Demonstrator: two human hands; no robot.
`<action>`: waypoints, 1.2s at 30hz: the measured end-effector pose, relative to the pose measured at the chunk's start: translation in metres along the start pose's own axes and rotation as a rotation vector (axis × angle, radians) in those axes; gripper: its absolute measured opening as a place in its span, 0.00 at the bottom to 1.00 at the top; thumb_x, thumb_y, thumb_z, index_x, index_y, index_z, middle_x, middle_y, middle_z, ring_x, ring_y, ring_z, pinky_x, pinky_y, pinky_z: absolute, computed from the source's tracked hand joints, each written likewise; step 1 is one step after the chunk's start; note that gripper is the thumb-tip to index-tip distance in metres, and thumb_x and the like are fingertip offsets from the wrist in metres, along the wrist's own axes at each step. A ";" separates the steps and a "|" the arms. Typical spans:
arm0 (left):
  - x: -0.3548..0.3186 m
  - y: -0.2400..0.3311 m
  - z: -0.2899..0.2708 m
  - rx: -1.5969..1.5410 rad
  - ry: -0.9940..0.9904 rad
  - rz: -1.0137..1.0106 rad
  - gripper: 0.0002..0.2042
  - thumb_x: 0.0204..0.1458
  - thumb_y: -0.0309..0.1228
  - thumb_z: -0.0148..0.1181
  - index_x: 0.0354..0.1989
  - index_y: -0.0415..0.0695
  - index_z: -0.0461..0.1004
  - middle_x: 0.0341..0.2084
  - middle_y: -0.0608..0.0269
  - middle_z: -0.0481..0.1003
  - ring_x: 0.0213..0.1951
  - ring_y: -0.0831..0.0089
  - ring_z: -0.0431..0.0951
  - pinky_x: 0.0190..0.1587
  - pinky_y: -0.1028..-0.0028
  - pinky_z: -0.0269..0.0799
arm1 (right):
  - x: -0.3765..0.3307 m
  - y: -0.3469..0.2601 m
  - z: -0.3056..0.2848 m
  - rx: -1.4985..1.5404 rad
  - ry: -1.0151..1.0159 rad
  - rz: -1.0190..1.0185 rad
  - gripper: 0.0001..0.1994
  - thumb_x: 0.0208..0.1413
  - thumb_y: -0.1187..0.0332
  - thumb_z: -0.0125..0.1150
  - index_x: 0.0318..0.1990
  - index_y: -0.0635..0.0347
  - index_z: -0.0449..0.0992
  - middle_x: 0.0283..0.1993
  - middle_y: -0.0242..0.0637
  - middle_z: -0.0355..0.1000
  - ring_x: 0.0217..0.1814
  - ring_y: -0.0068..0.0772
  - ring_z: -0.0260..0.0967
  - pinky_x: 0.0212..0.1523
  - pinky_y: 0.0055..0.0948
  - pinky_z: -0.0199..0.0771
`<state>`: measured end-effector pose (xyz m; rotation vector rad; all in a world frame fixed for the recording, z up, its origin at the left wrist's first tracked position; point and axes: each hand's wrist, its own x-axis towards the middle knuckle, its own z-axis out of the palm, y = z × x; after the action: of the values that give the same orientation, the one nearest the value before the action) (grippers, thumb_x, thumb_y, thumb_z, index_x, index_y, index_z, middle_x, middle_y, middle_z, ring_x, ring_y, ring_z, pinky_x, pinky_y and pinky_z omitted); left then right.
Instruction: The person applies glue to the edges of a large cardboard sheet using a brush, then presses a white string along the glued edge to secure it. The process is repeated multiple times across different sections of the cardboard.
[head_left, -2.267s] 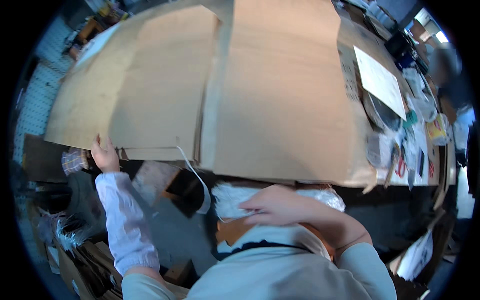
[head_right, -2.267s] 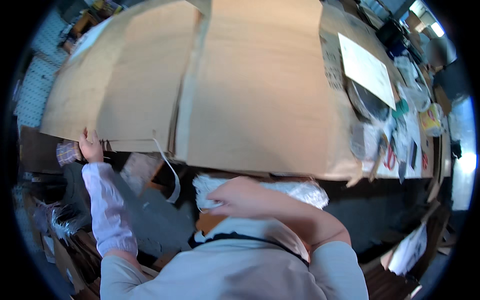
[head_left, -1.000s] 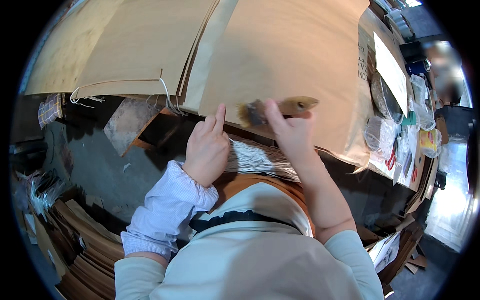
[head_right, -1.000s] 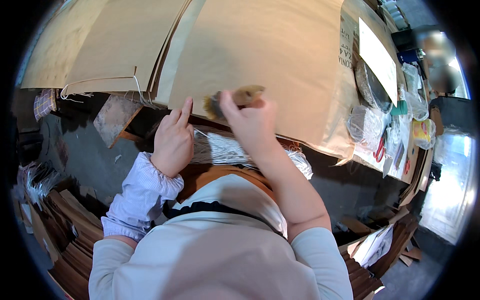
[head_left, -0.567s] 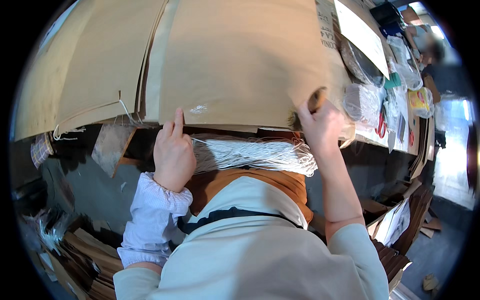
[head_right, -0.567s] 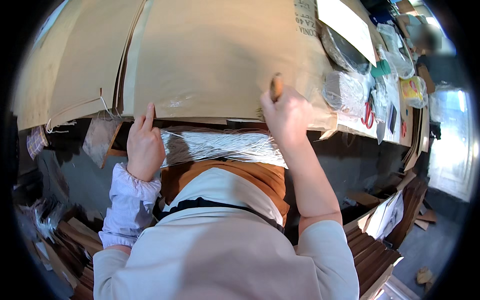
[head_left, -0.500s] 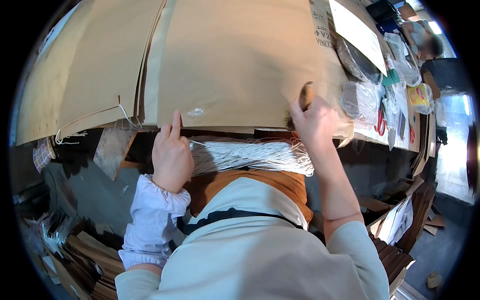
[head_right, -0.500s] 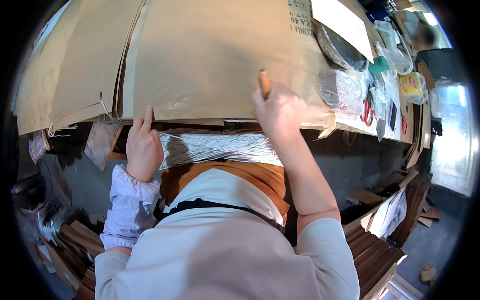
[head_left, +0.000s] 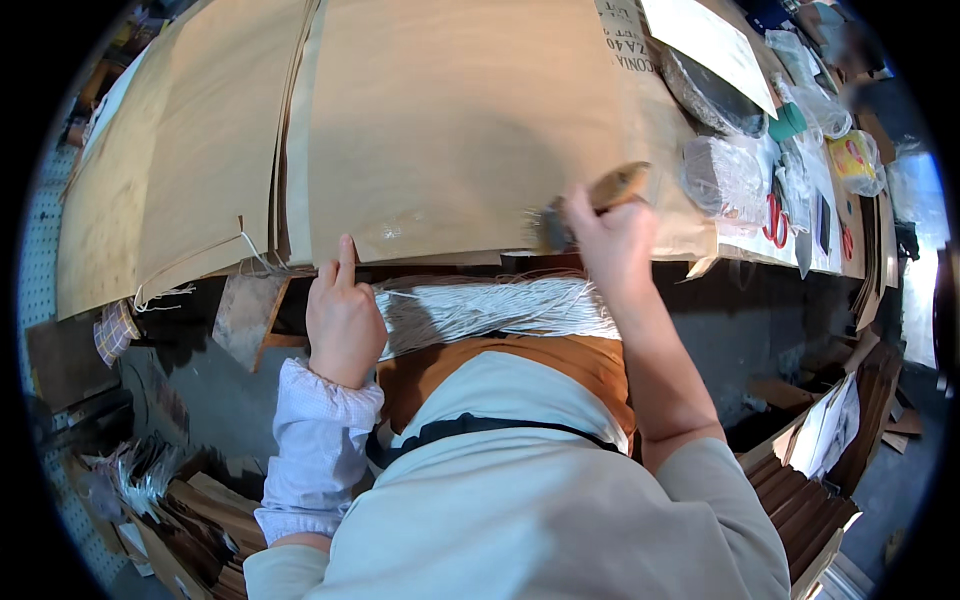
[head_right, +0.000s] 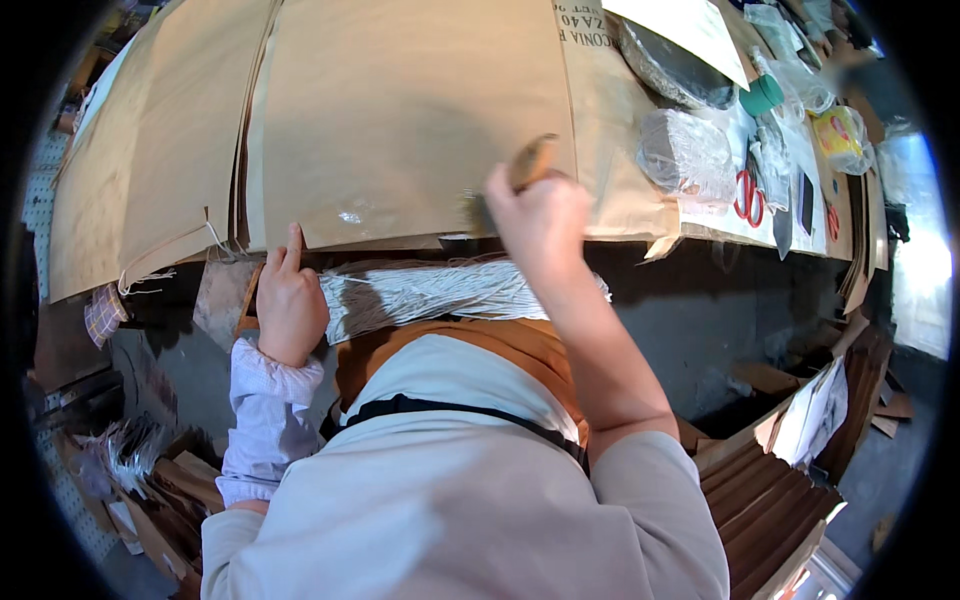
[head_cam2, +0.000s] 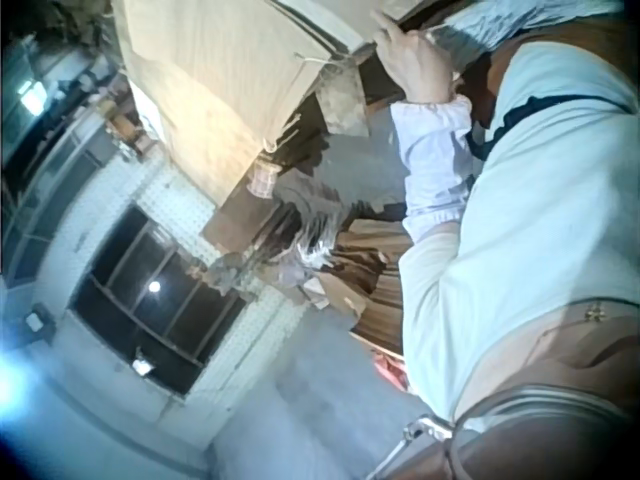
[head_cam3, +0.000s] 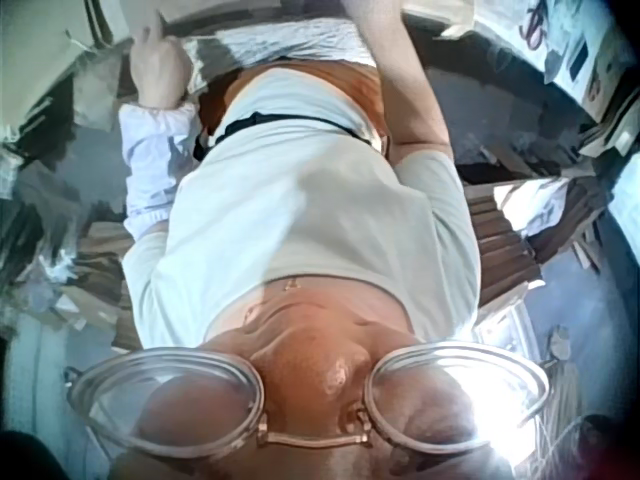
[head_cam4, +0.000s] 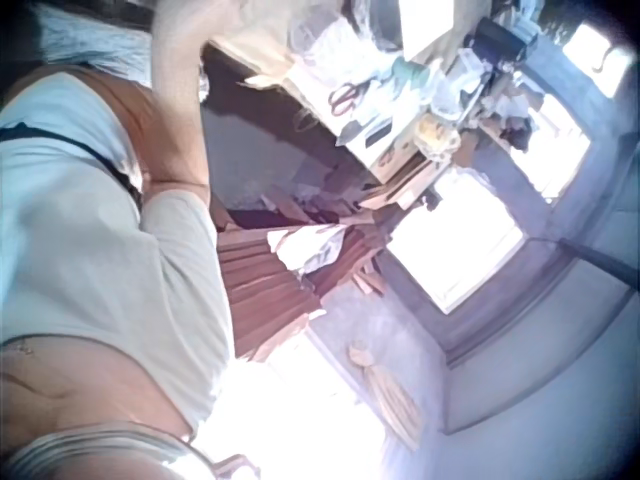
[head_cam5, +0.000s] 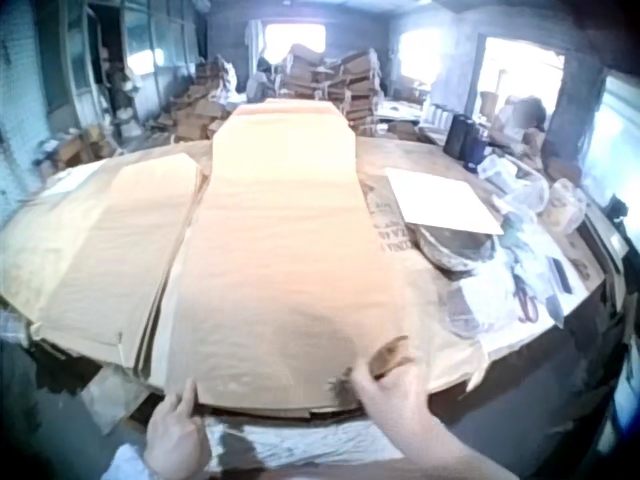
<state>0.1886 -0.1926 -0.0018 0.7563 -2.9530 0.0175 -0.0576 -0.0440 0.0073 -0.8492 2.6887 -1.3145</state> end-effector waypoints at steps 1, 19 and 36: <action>0.001 0.001 0.001 0.001 0.016 -0.009 0.04 0.33 0.19 0.54 0.15 0.29 0.73 0.53 0.36 0.67 0.40 0.55 0.71 0.44 0.65 0.69 | 0.004 0.007 -0.008 -0.058 0.041 -0.044 0.16 0.46 0.65 0.61 0.13 0.68 0.72 0.15 0.49 0.69 0.17 0.49 0.70 0.21 0.39 0.70; -0.018 0.000 -0.036 -0.954 -0.025 -0.220 0.06 0.46 0.20 0.55 0.20 0.32 0.71 0.46 0.42 0.71 0.47 0.58 0.73 0.47 0.69 0.69 | 0.088 0.138 -0.173 -0.734 0.011 -0.568 0.16 0.45 0.82 0.58 0.44 0.64 0.76 0.35 0.44 0.73 0.33 0.42 0.72 0.37 0.37 0.72; -0.024 -0.050 -0.139 -0.731 0.076 -0.090 0.05 0.52 0.20 0.53 0.26 0.34 0.73 0.18 0.64 0.68 0.21 0.77 0.66 0.23 0.77 0.58 | -0.021 0.004 -0.151 0.464 -0.621 -0.265 0.07 0.48 0.83 0.60 0.35 0.65 0.79 0.28 0.34 0.72 0.30 0.26 0.67 0.32 0.23 0.66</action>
<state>0.2458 -0.2199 0.1337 0.7300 -2.5358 -0.9483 -0.0801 0.0768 0.0969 -1.3010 1.7609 -1.3446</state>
